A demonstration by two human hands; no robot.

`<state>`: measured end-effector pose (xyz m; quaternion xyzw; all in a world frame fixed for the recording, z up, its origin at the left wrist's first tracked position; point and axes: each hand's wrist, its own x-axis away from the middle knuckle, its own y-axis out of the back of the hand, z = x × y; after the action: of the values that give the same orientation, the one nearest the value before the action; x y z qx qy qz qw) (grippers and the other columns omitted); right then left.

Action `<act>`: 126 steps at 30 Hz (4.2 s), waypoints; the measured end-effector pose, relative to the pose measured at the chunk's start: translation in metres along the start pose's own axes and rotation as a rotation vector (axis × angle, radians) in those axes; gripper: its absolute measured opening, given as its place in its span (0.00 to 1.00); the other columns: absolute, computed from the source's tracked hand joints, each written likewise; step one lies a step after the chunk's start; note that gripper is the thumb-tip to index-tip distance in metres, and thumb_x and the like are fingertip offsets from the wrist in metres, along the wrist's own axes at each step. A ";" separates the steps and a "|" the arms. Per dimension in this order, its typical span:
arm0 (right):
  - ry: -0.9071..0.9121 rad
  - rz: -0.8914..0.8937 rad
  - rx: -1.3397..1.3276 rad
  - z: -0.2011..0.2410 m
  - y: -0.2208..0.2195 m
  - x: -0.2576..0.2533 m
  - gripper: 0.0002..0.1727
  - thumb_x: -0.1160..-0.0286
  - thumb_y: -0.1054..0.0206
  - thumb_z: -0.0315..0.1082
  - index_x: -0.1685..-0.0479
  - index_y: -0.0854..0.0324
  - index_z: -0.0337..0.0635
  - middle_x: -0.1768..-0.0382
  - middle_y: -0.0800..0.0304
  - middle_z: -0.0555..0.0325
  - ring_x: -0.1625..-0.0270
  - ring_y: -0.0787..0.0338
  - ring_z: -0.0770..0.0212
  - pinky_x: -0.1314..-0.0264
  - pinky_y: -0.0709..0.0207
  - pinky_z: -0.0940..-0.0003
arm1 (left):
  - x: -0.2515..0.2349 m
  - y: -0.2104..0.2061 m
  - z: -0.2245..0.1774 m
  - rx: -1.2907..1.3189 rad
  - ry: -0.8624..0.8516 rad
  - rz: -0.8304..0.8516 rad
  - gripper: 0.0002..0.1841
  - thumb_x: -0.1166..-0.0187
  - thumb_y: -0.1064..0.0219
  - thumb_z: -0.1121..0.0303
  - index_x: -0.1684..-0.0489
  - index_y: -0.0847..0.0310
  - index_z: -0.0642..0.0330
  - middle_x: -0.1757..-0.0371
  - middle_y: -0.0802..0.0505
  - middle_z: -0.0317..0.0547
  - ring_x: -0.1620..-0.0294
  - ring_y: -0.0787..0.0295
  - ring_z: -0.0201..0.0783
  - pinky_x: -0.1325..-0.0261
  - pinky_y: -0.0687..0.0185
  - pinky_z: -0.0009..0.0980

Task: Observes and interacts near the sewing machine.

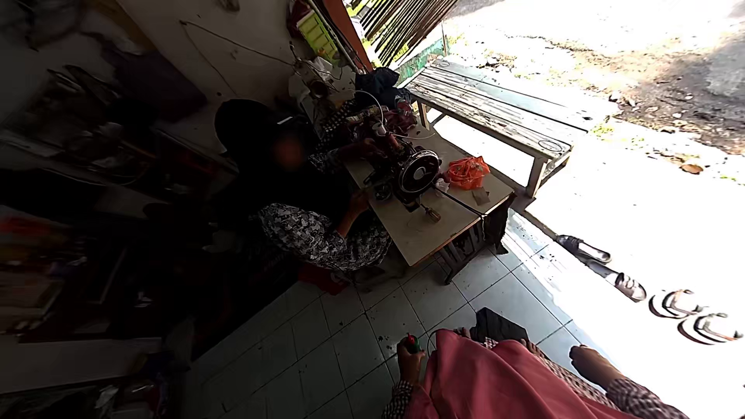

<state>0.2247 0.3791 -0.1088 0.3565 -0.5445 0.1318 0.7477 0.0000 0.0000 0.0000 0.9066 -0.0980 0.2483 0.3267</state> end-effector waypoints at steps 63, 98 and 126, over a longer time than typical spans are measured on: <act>0.006 0.005 0.003 0.013 0.020 0.035 0.19 0.14 0.42 0.32 0.32 0.18 0.30 0.27 0.19 0.32 0.20 0.22 0.36 0.19 0.32 0.39 | -0.004 -0.001 0.022 -0.015 -0.017 -0.008 0.34 0.41 0.21 0.82 0.31 0.28 0.80 0.33 0.20 0.76 0.33 0.21 0.61 0.29 0.25 0.48; -0.042 0.036 0.014 0.029 0.013 0.041 0.20 0.15 0.42 0.31 0.29 0.19 0.34 0.25 0.20 0.34 0.20 0.23 0.37 0.19 0.32 0.38 | -0.024 0.008 0.043 0.012 0.020 -0.013 0.35 0.41 0.20 0.81 0.29 0.30 0.78 0.32 0.21 0.76 0.34 0.20 0.61 0.30 0.23 0.49; -0.013 -0.032 0.001 0.018 0.004 0.013 0.19 0.16 0.40 0.33 0.32 0.15 0.36 0.29 0.16 0.34 0.23 0.20 0.36 0.20 0.31 0.38 | -0.019 0.013 0.028 0.047 0.042 -0.023 0.33 0.40 0.21 0.82 0.30 0.28 0.78 0.30 0.22 0.75 0.31 0.22 0.61 0.28 0.24 0.48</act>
<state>0.2143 0.3674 -0.0931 0.3664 -0.5435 0.1178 0.7460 -0.0102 -0.0279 -0.0210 0.9097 -0.0745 0.2659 0.3101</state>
